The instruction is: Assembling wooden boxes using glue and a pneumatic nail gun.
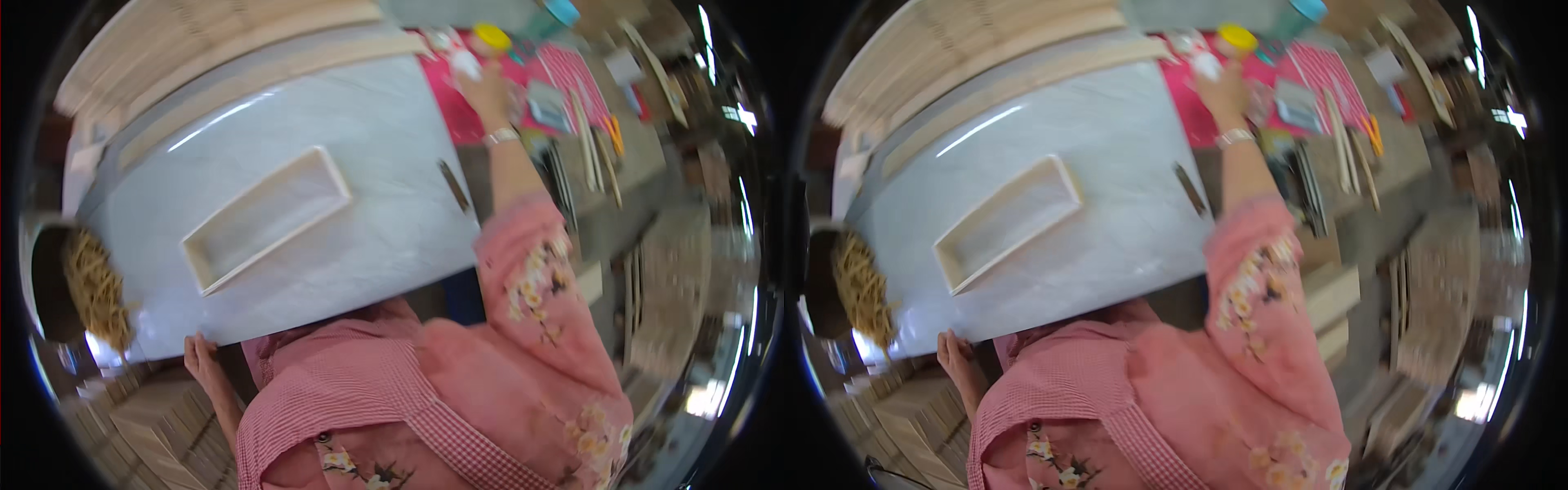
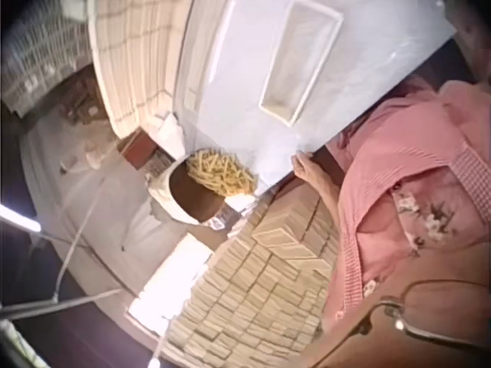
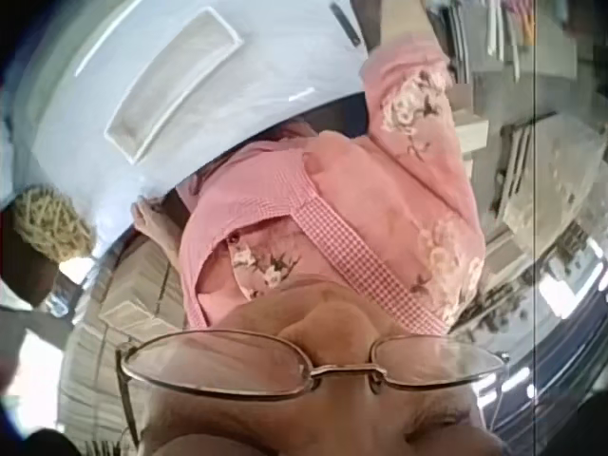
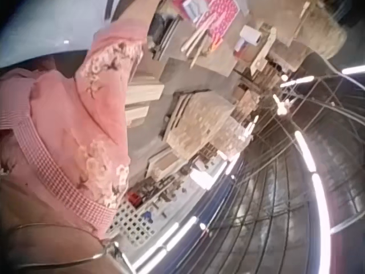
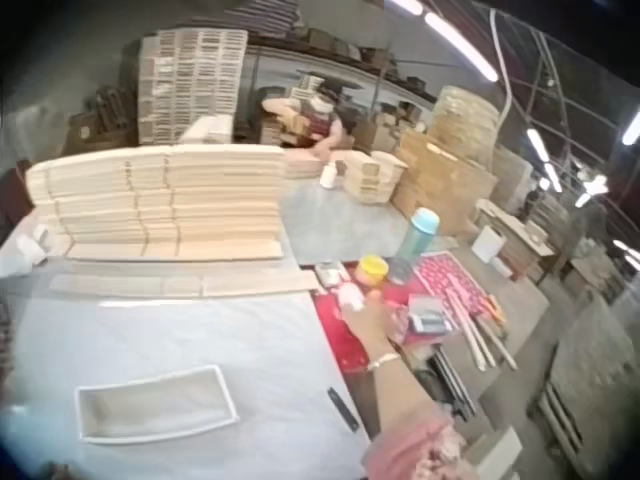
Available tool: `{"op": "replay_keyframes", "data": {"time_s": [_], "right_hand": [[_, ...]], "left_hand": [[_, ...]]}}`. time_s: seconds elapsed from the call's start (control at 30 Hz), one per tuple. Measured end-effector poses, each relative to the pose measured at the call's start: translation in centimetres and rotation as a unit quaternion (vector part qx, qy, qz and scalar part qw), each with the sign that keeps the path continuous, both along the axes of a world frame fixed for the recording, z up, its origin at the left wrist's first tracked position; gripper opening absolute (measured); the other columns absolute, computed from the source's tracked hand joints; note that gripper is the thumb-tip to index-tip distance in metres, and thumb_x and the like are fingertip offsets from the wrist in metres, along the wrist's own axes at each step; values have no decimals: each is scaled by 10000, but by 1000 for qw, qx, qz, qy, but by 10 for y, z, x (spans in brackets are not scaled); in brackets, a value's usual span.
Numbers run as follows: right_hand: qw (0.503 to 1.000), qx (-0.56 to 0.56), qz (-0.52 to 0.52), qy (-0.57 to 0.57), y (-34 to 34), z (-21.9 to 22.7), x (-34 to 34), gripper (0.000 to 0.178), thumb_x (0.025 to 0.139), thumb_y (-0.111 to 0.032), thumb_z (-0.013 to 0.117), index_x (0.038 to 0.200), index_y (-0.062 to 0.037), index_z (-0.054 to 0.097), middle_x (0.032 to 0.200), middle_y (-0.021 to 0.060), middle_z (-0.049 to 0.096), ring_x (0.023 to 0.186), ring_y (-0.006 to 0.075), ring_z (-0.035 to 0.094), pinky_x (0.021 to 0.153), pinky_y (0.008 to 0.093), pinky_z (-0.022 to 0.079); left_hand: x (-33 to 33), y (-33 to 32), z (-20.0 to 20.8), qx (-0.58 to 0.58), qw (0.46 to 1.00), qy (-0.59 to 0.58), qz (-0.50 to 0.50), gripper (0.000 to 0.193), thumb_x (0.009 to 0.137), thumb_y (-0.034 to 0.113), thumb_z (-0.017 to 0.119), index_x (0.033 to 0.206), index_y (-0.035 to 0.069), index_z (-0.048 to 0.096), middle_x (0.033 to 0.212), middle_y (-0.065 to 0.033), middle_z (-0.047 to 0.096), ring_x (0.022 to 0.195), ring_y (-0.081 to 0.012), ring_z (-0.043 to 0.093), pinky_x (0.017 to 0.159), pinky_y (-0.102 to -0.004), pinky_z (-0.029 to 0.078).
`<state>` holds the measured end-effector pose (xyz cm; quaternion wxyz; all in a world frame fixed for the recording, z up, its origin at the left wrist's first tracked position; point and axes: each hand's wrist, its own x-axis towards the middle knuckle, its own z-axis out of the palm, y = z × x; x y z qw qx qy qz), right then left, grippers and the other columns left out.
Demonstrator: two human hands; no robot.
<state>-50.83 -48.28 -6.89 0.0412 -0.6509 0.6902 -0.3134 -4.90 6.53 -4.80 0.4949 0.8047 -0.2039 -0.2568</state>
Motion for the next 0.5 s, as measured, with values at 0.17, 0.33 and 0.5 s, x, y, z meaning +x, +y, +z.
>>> {"op": "replay_keyframes", "data": {"time_s": [0.17,0.33,0.5], "right_hand": [[997,-78,-13,8,66,35,-14,341,833,-293,739,1027,-18,688,998,179,707,916,362,679,812,434,543],[967,-180,-162,-82,228,62,-139,347,849,-262,730,1063,9,690,1002,159,708,927,347,661,870,407,528],[853,111,-504,76,380,11,-259,787,811,-587,723,1186,100,644,1133,283,682,1068,425,657,955,463,525]], "left_hand": [[3,-19,15,85,989,-118,19,432,1073,318,493,716,80,439,632,-1,424,633,-121,375,680,-271,365],[32,-36,6,105,976,-190,-2,469,1072,365,481,705,74,452,610,-4,419,617,-139,381,671,-285,369],[53,-47,0,127,966,-219,-58,523,1058,424,490,676,67,475,596,-19,448,618,-154,408,670,-300,389]]}}
